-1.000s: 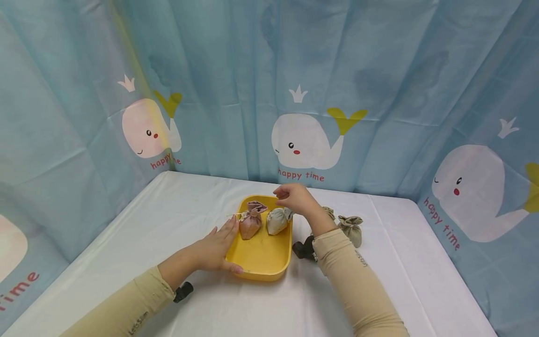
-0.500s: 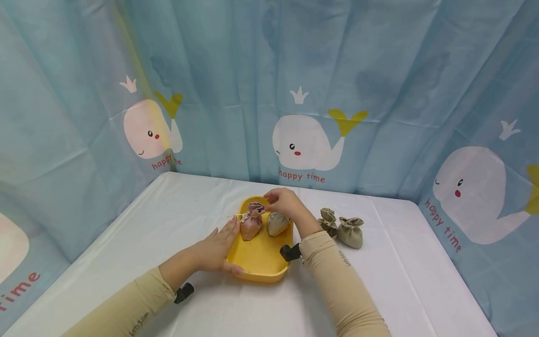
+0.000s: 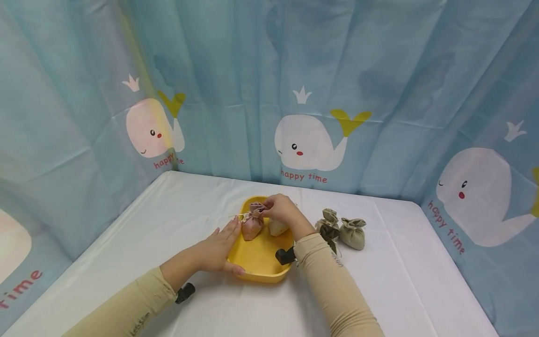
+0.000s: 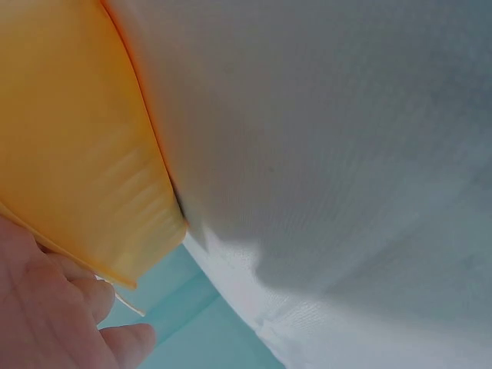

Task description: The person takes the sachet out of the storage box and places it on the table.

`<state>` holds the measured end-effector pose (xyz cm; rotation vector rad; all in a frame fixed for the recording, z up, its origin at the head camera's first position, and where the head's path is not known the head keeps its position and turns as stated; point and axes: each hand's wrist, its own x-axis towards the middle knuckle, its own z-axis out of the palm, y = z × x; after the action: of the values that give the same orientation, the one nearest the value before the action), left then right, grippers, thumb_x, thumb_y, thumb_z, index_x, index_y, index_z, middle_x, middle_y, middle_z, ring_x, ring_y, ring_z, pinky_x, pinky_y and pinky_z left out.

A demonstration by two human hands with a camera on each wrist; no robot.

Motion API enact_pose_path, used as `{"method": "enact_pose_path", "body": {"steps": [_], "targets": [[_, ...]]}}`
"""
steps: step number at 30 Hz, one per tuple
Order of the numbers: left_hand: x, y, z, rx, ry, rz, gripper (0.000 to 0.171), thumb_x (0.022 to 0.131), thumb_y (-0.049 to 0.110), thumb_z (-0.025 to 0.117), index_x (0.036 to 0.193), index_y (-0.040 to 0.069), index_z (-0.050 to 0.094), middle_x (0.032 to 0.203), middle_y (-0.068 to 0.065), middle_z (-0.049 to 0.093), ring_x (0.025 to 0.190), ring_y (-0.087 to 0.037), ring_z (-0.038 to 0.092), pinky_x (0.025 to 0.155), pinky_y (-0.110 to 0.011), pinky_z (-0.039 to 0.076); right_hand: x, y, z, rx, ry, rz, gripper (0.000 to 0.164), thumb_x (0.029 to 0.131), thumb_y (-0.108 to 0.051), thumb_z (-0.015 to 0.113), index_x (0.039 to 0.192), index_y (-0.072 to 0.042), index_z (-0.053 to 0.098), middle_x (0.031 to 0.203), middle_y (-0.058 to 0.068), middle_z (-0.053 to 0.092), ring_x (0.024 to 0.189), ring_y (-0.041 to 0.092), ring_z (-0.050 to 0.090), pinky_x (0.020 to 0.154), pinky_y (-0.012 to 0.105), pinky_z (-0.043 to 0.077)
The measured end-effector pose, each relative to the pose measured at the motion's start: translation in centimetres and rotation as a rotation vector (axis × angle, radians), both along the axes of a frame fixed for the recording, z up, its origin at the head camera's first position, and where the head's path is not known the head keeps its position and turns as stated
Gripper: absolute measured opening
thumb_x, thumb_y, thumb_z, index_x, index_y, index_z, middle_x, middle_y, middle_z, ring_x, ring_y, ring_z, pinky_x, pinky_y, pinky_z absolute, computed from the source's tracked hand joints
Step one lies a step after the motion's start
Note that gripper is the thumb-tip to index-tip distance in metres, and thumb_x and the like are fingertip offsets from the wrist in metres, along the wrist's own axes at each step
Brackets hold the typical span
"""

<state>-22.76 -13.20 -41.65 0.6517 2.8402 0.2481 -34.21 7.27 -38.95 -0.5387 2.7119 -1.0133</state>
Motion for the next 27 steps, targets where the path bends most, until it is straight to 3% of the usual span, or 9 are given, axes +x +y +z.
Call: {"method": "enact_pose_path", "body": {"steps": [3, 7, 15, 27], "targets": [[0.0, 0.1, 0.0, -0.002, -0.006, 0.003, 0.133, 0.054, 0.088, 0.042, 0.146, 0.004, -0.001, 0.152, -0.011, -0.01, 0.14, -0.023, -0.003, 0.108, -0.052, 0.013, 0.1, -0.1, -0.1, 0.014, 0.017, -0.017, 0.007, 0.082, -0.018, 0.069, 0.085, -0.011, 0.071, 0.077, -0.001, 0.066, 0.073, 0.015, 0.056, 0.07, 0.028, 0.05], [0.0, 0.2, -0.1, 0.001, -0.009, 0.006, 0.133, 0.054, 0.088, 0.043, 0.146, 0.003, -0.001, 0.153, -0.012, -0.009, 0.14, -0.023, -0.003, 0.108, -0.052, 0.013, 0.2, -0.1, -0.3, 0.013, 0.024, -0.046, 0.009, 0.083, -0.016, 0.068, 0.075, -0.012, 0.071, 0.072, 0.0, 0.065, 0.068, 0.015, 0.056, 0.064, 0.027, 0.049], [0.0, 0.2, -0.1, -0.011, -0.01, 0.01, 0.133, 0.054, 0.089, 0.042, 0.146, 0.003, 0.0, 0.152, -0.012, -0.008, 0.14, -0.023, -0.003, 0.108, -0.052, 0.013, 0.5, -0.2, 0.0, -0.007, 0.028, -0.063, 0.013, 0.084, -0.016, 0.067, 0.072, -0.013, 0.071, 0.073, 0.002, 0.066, 0.072, 0.02, 0.059, 0.065, 0.028, 0.05], [-0.1, 0.1, -0.2, -0.013, -0.01, 0.008, 0.134, 0.052, 0.09, 0.04, 0.146, 0.003, -0.002, 0.152, -0.011, -0.009, 0.14, -0.022, -0.004, 0.109, -0.05, 0.013, 1.3, 0.4, 1.4, -0.027, 0.064, -0.089, 0.013, 0.083, -0.016, 0.066, 0.072, -0.013, 0.071, 0.07, -0.002, 0.064, 0.07, 0.015, 0.056, 0.068, 0.029, 0.05]]}}
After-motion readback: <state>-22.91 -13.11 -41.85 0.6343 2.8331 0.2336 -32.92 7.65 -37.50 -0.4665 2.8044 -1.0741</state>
